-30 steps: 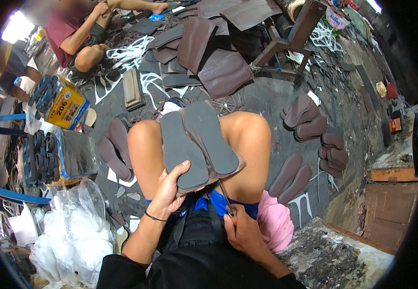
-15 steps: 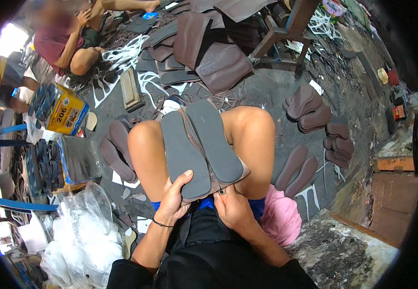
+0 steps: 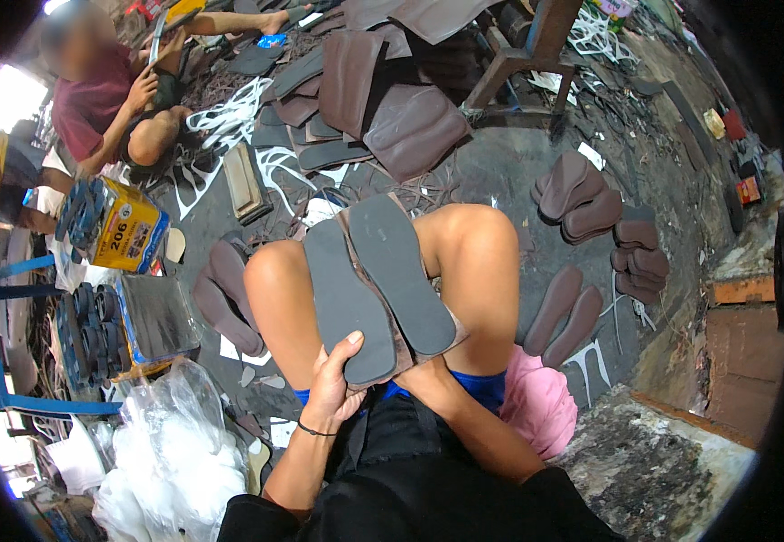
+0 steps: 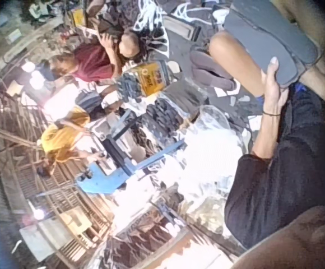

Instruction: The person trims the edges of a dark gray shoe insole using a curved knife while sitting on the floor. They repeatedly shave thin strips from the perimeter, rotate the insole, and stack trimmed pieces nearby.

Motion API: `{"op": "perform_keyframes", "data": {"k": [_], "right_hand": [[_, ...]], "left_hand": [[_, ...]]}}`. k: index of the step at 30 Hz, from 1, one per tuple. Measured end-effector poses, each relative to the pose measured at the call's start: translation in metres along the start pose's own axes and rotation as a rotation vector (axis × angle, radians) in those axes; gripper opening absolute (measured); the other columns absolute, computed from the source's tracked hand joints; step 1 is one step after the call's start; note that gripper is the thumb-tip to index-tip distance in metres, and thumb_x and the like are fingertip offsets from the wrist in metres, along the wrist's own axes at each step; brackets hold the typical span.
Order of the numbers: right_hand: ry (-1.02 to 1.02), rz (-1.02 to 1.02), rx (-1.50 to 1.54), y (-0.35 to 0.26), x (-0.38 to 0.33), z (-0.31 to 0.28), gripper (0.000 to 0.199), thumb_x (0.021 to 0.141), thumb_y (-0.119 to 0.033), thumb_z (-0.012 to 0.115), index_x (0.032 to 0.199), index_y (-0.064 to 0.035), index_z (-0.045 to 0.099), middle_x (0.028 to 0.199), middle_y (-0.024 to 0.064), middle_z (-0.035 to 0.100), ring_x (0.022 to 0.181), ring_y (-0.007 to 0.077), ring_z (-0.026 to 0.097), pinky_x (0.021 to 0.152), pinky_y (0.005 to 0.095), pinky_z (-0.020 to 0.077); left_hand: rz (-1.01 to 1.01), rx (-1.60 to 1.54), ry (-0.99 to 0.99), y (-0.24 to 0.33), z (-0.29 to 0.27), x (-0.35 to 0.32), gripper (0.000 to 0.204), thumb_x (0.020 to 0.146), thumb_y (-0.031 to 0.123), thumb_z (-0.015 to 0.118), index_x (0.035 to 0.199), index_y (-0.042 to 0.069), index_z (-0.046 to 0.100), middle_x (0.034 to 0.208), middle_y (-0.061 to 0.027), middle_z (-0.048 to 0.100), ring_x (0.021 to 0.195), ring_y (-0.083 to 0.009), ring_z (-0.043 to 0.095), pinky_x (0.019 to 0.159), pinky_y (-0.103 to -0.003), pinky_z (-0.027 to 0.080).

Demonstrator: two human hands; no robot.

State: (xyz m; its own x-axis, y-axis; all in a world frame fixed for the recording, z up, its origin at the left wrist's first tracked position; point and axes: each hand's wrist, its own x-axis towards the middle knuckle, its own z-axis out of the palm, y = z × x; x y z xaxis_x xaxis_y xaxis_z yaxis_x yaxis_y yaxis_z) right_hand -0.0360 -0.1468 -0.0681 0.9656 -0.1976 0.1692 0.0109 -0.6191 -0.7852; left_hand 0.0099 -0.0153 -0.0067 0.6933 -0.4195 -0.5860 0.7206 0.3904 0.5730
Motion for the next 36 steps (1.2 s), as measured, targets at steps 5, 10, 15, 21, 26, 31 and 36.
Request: {"op": "perform_keyframes", "data": {"k": [5,10,15,21,26,31,36], "right_hand": [[0.013,-0.032,-0.079,0.02,0.003,0.024,0.046,0.091,-0.032,0.061,0.127,-0.0044,0.057,0.12,0.0197,0.059,0.109,0.0366,0.057,0.09,0.0451,0.0464],[0.023,0.021,-0.018,0.023,0.036,0.031,0.045,0.096,-0.034,0.054,0.125,-0.0005,0.055,0.104,0.017,0.061,0.094,0.0315,0.06,0.081,0.0419,0.0476],[0.041,0.222,0.212,0.012,0.105,0.044,0.046,0.102,-0.037,0.048,0.123,0.0034,0.053,0.087,0.0142,0.064,0.079,0.0264,0.062,0.072,0.0388,0.0489],[0.063,0.467,0.987,-0.007,0.087,0.007,0.049,0.103,-0.039,0.049,0.136,-0.004,0.04,0.091,0.0122,0.064,0.064,0.0122,0.061,0.056,0.0255,0.0505],[0.234,0.365,0.939,-0.008,0.028,-0.047,0.044,0.106,-0.023,0.045,0.145,-0.0037,0.034,0.102,0.0106,0.064,0.07,0.0101,0.06,0.063,0.0239,0.0509],[0.175,0.258,0.595,-0.007,-0.039,-0.084,0.039,0.101,-0.018,0.055,0.133,0.0033,0.049,0.1,0.0102,0.068,0.076,0.009,0.06,0.069,0.0229,0.0496],[-0.097,0.479,0.988,-0.021,-0.047,-0.109,0.024,0.093,-0.014,0.068,0.112,0.0007,0.067,0.079,0.0006,0.064,0.066,0.0044,0.055,0.062,0.0199,0.0443]], "left_hand": [[-0.031,-0.026,-0.006,-0.001,-0.01,0.002,0.04,0.092,0.017,0.063,0.125,0.001,0.047,0.1,-0.0139,0.065,0.079,-0.0261,0.071,0.063,-0.039,0.063],[-0.021,0.012,-0.022,-0.001,-0.01,-0.013,0.046,0.09,0.017,0.066,0.129,0.001,0.047,0.112,-0.0146,0.064,0.093,-0.0279,0.069,0.078,-0.042,0.061],[0.116,0.478,-0.167,-0.003,0.002,-0.057,0.07,0.08,0.016,0.081,0.136,-0.003,0.043,0.123,-0.009,0.058,0.114,-0.0207,0.056,0.101,-0.034,0.044],[0.735,1.467,0.041,0.113,-0.005,-0.08,0.066,0.073,0.009,0.079,0.133,0.003,0.053,0.104,-0.0134,0.07,0.093,-0.0248,0.069,0.085,-0.035,0.053],[1.223,0.591,0.141,0.146,-0.007,-0.105,0.074,0.08,0.002,0.067,0.145,0.005,0.032,0.105,-0.0171,0.067,0.104,-0.026,0.067,0.092,-0.042,0.055],[0.856,0.18,0.126,0.142,-0.047,-0.059,0.045,0.094,0.017,0.062,0.134,0.001,0.051,0.117,-0.0122,0.066,0.108,-0.0231,0.065,0.096,-0.038,0.051],[0.749,0.522,0.073,0.124,-0.05,-0.043,0.037,0.09,0.011,0.071,0.124,-0.001,0.062,0.113,-0.0105,0.069,0.105,-0.0178,0.065,0.093,-0.031,0.051]]}}
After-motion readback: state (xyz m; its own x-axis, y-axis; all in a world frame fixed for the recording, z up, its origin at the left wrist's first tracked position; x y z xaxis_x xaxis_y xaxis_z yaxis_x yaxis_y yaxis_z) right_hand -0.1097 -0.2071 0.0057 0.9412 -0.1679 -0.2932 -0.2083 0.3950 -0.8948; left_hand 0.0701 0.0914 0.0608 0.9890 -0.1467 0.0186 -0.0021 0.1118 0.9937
